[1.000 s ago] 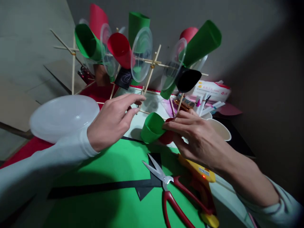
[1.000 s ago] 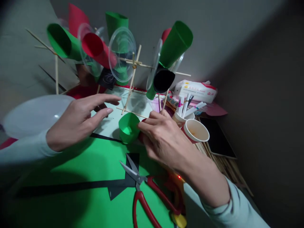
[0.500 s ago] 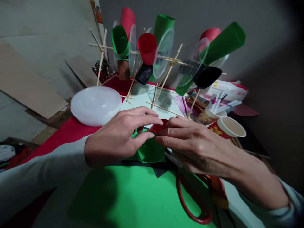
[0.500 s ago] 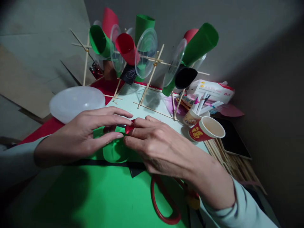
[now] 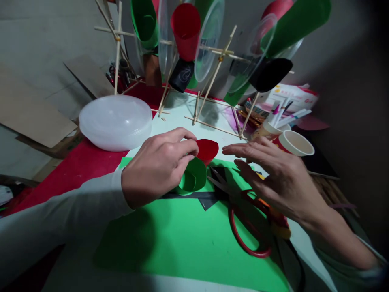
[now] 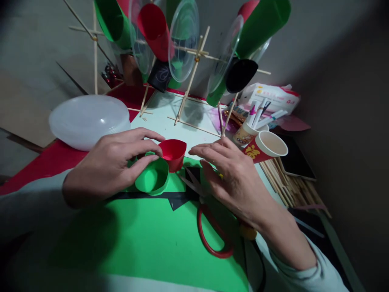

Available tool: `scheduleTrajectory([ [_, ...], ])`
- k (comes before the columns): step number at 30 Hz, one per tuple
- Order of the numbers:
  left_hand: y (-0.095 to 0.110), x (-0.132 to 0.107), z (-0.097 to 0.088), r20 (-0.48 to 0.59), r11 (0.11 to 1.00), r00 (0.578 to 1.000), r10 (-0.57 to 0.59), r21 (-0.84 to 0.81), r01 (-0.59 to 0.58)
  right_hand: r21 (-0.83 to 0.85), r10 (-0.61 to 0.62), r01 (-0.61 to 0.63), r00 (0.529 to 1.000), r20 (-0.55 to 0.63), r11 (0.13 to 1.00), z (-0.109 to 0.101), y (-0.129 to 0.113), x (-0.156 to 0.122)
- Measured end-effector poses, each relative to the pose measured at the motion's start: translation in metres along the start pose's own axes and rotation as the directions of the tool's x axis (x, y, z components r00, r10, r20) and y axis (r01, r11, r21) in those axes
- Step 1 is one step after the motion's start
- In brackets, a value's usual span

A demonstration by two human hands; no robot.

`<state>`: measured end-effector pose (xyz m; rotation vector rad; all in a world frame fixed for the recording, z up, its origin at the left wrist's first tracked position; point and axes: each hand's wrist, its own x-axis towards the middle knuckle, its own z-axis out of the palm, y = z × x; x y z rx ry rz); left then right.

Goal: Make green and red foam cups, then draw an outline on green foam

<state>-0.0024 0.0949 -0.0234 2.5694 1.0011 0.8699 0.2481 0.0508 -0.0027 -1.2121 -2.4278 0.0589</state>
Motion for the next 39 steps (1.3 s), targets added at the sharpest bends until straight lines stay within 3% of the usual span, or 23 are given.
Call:
scheduleTrajectory([
  [6, -0.001, 0.002, -0.001, 0.033, 0.999, 0.999, -0.016, -0.043, 0.018, 0.024, 0.096, -0.097, 0.995, 0.033, 0.995, 0.008, -0.005, 0.003],
  [10, -0.001, -0.001, -0.001, 0.067, 0.994, 0.997, -0.043, -0.099, 0.049, -0.165, 0.143, -0.108, 0.965, 0.218, 0.980, 0.020, -0.018, 0.015],
  [12, -0.002, -0.002, -0.001, 0.080, 0.995, 0.996, -0.041, -0.089, 0.048, -0.209, 0.130, -0.082, 0.965, 0.229, 0.974, 0.025, -0.023, 0.022],
  [19, -0.011, 0.002, -0.014, 0.075, 0.988, 0.986, -0.148, 0.057, 0.144, -0.308, 0.153, -0.129, 0.987, 0.055, 0.943, 0.022, -0.021, 0.027],
  [27, -0.006, 0.025, -0.016, 0.131, 0.967, 0.974, -0.187, 0.200, 0.158, -0.267, 0.223, -0.283, 0.946, -0.234, 0.921, -0.012, -0.010, -0.030],
  [34, -0.016, 0.086, 0.002, 0.035, 0.936, 0.968, -0.248, 0.265, 0.230, -0.172, 0.198, -0.289, 0.889, -0.412, 0.942, -0.010, 0.009, -0.064],
  [39, -0.021, 0.105, 0.026, 0.024, 0.942, 0.960, -0.279, 0.203, 0.268, -0.032, 0.234, -0.279, 0.857, -0.458, 0.960, -0.008, 0.009, -0.066],
])
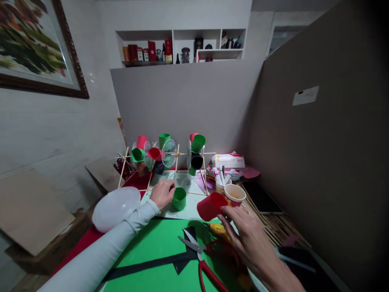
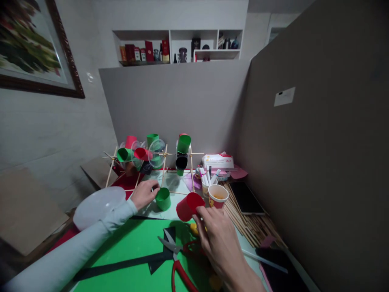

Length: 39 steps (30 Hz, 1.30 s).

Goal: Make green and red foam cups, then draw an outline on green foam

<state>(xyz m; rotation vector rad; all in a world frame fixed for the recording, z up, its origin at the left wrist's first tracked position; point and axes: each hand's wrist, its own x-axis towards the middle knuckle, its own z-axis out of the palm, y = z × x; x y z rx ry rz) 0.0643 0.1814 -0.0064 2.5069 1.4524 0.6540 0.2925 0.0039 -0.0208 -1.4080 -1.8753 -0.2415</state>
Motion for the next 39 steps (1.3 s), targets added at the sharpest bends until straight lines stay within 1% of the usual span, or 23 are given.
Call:
scheduleTrajectory([
  [3, -0.001, -0.002, 0.003, -0.049, 0.996, 0.999, -0.024, -0.084, 0.020, 0.134, 0.041, -0.042, 0.999, 0.012, 0.990, -0.002, -0.009, 0.000],
  [6, 0.001, -0.018, -0.007, -0.130, 0.977, 0.989, -0.069, -0.211, 0.041, 0.293, 0.100, -0.115, 0.993, 0.066, 0.949, -0.007, -0.021, 0.001],
  [8, 0.008, -0.039, -0.018, -0.154, 0.944, 0.983, -0.099, -0.326, 0.044, 0.394, 0.139, -0.178, 0.982, 0.126, 0.902, -0.011, -0.029, 0.001],
  [9, 0.013, -0.052, -0.024, -0.145, 0.919, 0.984, -0.105, -0.392, 0.041, 0.440, 0.151, -0.208, 0.975, 0.160, 0.874, -0.013, -0.033, 0.001],
  [12, 0.028, -0.095, -0.038, -0.034, 0.800, 0.993, -0.115, -0.595, 0.072, 0.547, 0.184, -0.290, 0.953, 0.240, 0.786, -0.013, -0.042, 0.000],
  [15, 0.043, -0.136, -0.045, 0.105, 0.643, 0.985, -0.134, -0.748, 0.167, 0.621, 0.172, -0.334, 0.936, 0.307, 0.709, -0.010, -0.052, -0.004],
  [16, 0.047, -0.146, -0.045, 0.169, 0.546, 0.976, -0.138, -0.810, 0.217, 0.640, 0.156, -0.340, 0.932, 0.328, 0.689, -0.009, -0.055, -0.005],
  [17, 0.050, -0.156, -0.045, 0.253, 0.380, 0.960, -0.123, -0.881, 0.281, 0.655, 0.136, -0.342, 0.928, 0.346, 0.674, -0.008, -0.058, -0.007],
  [19, 0.055, -0.170, -0.045, 0.360, 0.124, 0.929, -0.079, -0.922, 0.368, 0.675, 0.095, -0.340, 0.923, 0.373, 0.655, -0.005, -0.065, -0.012],
  [20, 0.056, -0.175, -0.044, 0.396, 0.038, 0.916, -0.059, -0.916, 0.399, 0.680, 0.072, -0.335, 0.920, 0.385, 0.652, -0.004, -0.068, -0.014],
  [21, 0.056, -0.179, -0.043, 0.422, 0.000, 0.905, -0.053, -0.906, 0.423, 0.682, 0.049, -0.330, 0.917, 0.397, 0.652, -0.004, -0.071, -0.016],
  [23, 0.055, -0.185, -0.041, 0.481, -0.023, 0.876, -0.046, -0.877, 0.480, 0.680, 0.016, -0.325, 0.908, 0.418, 0.657, -0.002, -0.075, -0.019],
  [26, 0.050, -0.191, -0.038, 0.547, 0.005, 0.836, -0.040, -0.836, 0.548, 0.672, -0.043, -0.275, 0.908, 0.416, 0.688, 0.000, -0.077, -0.021],
  [29, 0.041, -0.190, -0.036, 0.567, 0.052, 0.824, -0.010, -0.823, 0.566, 0.665, -0.147, -0.149, 0.919, 0.367, 0.731, 0.002, -0.077, -0.022],
  [31, 0.035, -0.187, -0.034, 0.567, 0.058, 0.822, 0.056, -0.824, 0.564, 0.662, -0.209, -0.074, 0.918, 0.338, 0.746, 0.004, -0.076, -0.022],
  [33, 0.031, -0.183, -0.033, 0.555, 0.064, 0.819, 0.143, -0.831, 0.552, 0.653, -0.261, -0.024, 0.905, 0.336, 0.757, 0.006, -0.076, -0.024],
  [35, 0.029, -0.179, -0.031, 0.546, 0.111, 0.815, 0.195, -0.838, 0.534, 0.619, -0.265, -0.006, 0.901, 0.344, 0.785, 0.006, -0.077, -0.025],
  [36, 0.029, -0.179, -0.030, 0.547, 0.134, 0.814, 0.194, -0.837, 0.531, 0.595, -0.245, -0.011, 0.905, 0.348, 0.804, 0.005, -0.077, -0.025],
  [38, 0.028, -0.178, -0.029, 0.559, 0.148, 0.814, 0.155, -0.828, 0.541, 0.542, -0.167, -0.048, 0.925, 0.341, 0.839, 0.002, -0.075, -0.024],
  [39, 0.028, -0.178, -0.028, 0.567, 0.136, 0.814, 0.131, -0.823, 0.551, 0.508, -0.117, -0.078, 0.933, 0.341, 0.858, -0.001, -0.073, -0.023],
])
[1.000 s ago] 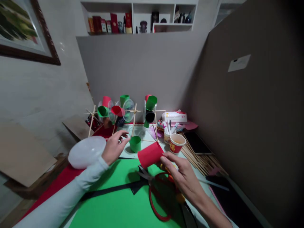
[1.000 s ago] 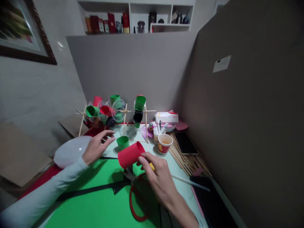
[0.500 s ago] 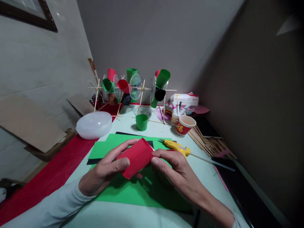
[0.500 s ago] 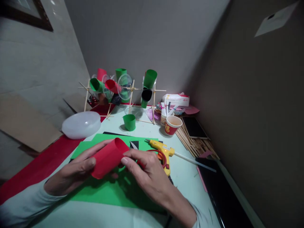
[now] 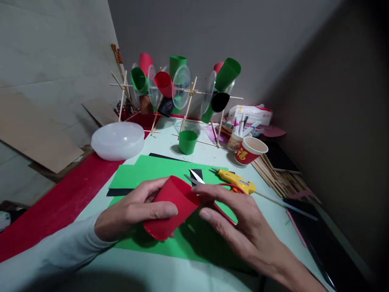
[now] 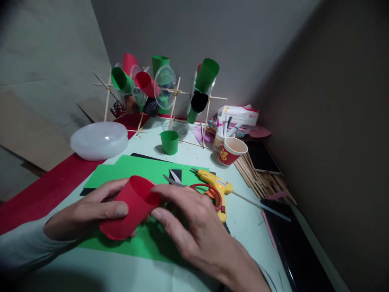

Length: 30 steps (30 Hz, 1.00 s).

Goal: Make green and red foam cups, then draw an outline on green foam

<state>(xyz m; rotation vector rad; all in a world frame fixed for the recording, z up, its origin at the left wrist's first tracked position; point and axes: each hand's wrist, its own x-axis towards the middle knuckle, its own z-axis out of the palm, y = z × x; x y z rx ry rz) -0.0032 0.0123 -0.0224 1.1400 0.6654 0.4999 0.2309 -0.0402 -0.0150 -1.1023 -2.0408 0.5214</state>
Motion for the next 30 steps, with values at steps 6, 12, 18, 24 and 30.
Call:
scheduleTrajectory([
  [6, 0.002, -0.002, -0.001, -0.082, 1.000, 0.997, -0.015, -0.022, 0.013, -0.477, 0.208, -0.127, 0.971, 0.121, 0.870, -0.015, 0.020, -0.009],
  [12, 0.005, 0.000, -0.001, -0.162, 1.000, 0.986, 0.030, -0.006, -0.031, -0.678, 0.096, 0.068, 0.975, 0.201, 0.732, -0.004, 0.031, -0.023],
  [18, -0.001, 0.003, -0.005, -0.220, 0.995, 0.975, 0.041, -0.076, -0.059, -0.759, 0.055, 0.096, 0.984, 0.171, 0.644, -0.008, 0.026, -0.024],
  [24, -0.001, 0.006, -0.005, -0.304, 0.980, 0.946, 0.109, -0.129, -0.155, -0.803, 0.078, 0.096, 0.981, 0.175, 0.588, 0.001, 0.039, -0.030],
  [30, 0.001, 0.005, -0.004, -0.313, 0.972, 0.940, 0.135, -0.142, -0.188, -0.647, 0.140, -0.016, 0.980, 0.141, 0.762, -0.003, 0.030, -0.025],
])
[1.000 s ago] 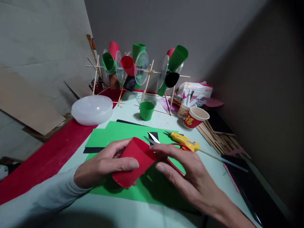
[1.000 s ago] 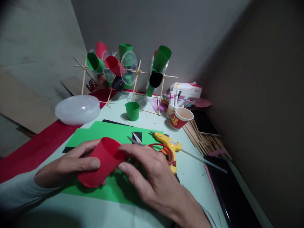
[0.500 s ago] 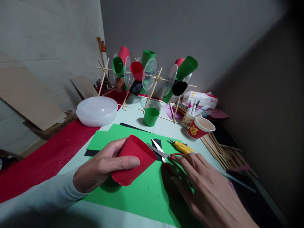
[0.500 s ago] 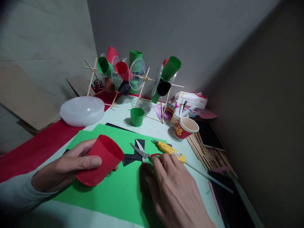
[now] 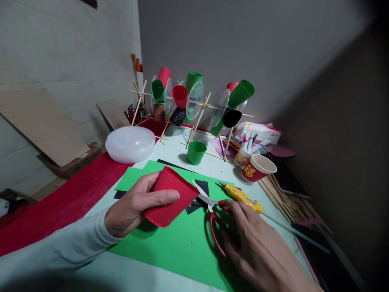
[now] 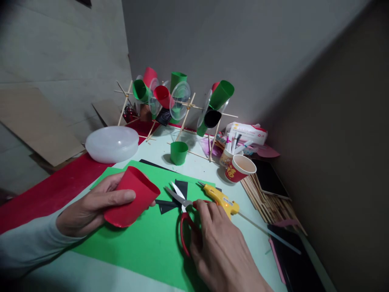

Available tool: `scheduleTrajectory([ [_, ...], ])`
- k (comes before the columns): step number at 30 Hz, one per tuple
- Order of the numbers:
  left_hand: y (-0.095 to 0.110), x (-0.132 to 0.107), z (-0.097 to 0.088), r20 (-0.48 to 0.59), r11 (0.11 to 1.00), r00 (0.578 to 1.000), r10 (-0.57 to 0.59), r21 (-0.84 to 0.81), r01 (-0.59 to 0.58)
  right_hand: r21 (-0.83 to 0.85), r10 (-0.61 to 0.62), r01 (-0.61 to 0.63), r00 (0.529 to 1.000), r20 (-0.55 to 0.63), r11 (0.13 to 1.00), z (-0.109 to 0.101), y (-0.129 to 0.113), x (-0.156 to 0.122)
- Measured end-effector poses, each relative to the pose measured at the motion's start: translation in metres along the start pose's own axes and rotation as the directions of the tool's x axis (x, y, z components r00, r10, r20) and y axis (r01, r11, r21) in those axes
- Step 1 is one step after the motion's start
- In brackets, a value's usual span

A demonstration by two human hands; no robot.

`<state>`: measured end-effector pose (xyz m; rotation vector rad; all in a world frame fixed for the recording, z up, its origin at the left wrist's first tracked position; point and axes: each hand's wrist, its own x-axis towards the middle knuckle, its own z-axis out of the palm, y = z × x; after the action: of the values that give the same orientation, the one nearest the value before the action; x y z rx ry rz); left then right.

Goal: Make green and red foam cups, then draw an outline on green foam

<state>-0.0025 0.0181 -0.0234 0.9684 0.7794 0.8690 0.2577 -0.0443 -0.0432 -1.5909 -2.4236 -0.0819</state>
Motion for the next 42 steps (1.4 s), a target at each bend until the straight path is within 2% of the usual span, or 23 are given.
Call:
scheduleTrajectory([
  [2, -0.001, 0.000, -0.001, 0.010, 1.000, 1.000, 0.001, -0.017, -0.001, 0.179, 0.081, -0.079, 0.997, -0.003, 0.981, -0.013, -0.004, 0.002],
  [5, -0.002, -0.001, -0.002, 0.022, 1.000, 1.000, -0.006, -0.020, 0.006, 0.463, 0.181, -0.166, 0.983, 0.012, 0.871, -0.027, -0.004, 0.001],
  [7, -0.002, -0.002, -0.001, 0.016, 1.000, 1.000, -0.009, -0.011, 0.009, 0.558, 0.199, -0.202, 0.978, 0.067, 0.805, -0.029, 0.001, -0.004],
  [11, -0.001, -0.004, 0.000, 0.004, 1.000, 1.000, -0.009, -0.015, 0.009, 0.554, 0.175, -0.224, 0.974, 0.140, 0.802, -0.025, 0.006, -0.013],
  [17, -0.003, -0.003, 0.001, -0.009, 0.998, 0.999, -0.041, 0.052, 0.041, 0.577, 0.097, -0.051, 0.994, -0.051, 0.815, -0.037, -0.021, 0.001],
  [19, -0.004, -0.003, 0.001, -0.003, 0.997, 0.999, -0.049, 0.063, 0.049, 0.563, 0.077, -0.018, 0.994, -0.080, 0.826, -0.039, -0.026, 0.004],
  [22, -0.004, -0.004, 0.001, -0.011, 0.995, 0.999, -0.040, 0.088, 0.041, 0.553, 0.065, -0.011, 0.995, -0.078, 0.833, -0.037, -0.029, 0.003],
  [27, -0.002, -0.006, 0.001, 0.072, 0.997, 0.996, -0.048, 0.069, 0.043, 0.535, 0.067, -0.027, 0.996, -0.056, 0.844, -0.032, -0.031, -0.001],
  [31, -0.002, -0.006, 0.001, 0.044, 0.993, 0.997, -0.064, 0.104, 0.059, 0.566, 0.065, -0.017, 0.996, -0.065, 0.824, -0.031, -0.030, -0.001],
  [33, -0.002, -0.006, 0.003, 0.021, 0.991, 0.997, -0.078, 0.113, 0.075, 0.624, 0.088, -0.056, 0.996, -0.021, 0.780, -0.031, -0.030, 0.000],
  [35, -0.002, -0.007, 0.005, -0.006, 0.989, 0.996, -0.092, 0.117, 0.092, 0.695, 0.165, -0.161, 0.984, 0.062, 0.701, -0.029, -0.031, 0.002],
  [37, -0.003, -0.008, 0.009, -0.039, 0.981, 0.991, -0.126, 0.145, 0.130, 0.790, 0.250, -0.256, 0.959, 0.135, 0.557, -0.027, -0.035, 0.006],
  [39, -0.006, -0.009, 0.013, -0.049, 0.965, 0.986, -0.161, 0.203, 0.168, 0.873, 0.307, -0.292, 0.935, 0.175, 0.390, -0.023, -0.042, 0.010],
  [40, -0.008, -0.009, 0.015, -0.048, 0.954, 0.983, -0.176, 0.239, 0.182, 0.901, 0.327, -0.285, 0.929, 0.175, 0.328, -0.021, -0.045, 0.011],
  [42, -0.012, -0.008, 0.018, -0.034, 0.937, 0.982, -0.183, 0.297, 0.185, 0.932, 0.355, -0.258, 0.922, 0.157, 0.256, -0.016, -0.050, 0.013],
])
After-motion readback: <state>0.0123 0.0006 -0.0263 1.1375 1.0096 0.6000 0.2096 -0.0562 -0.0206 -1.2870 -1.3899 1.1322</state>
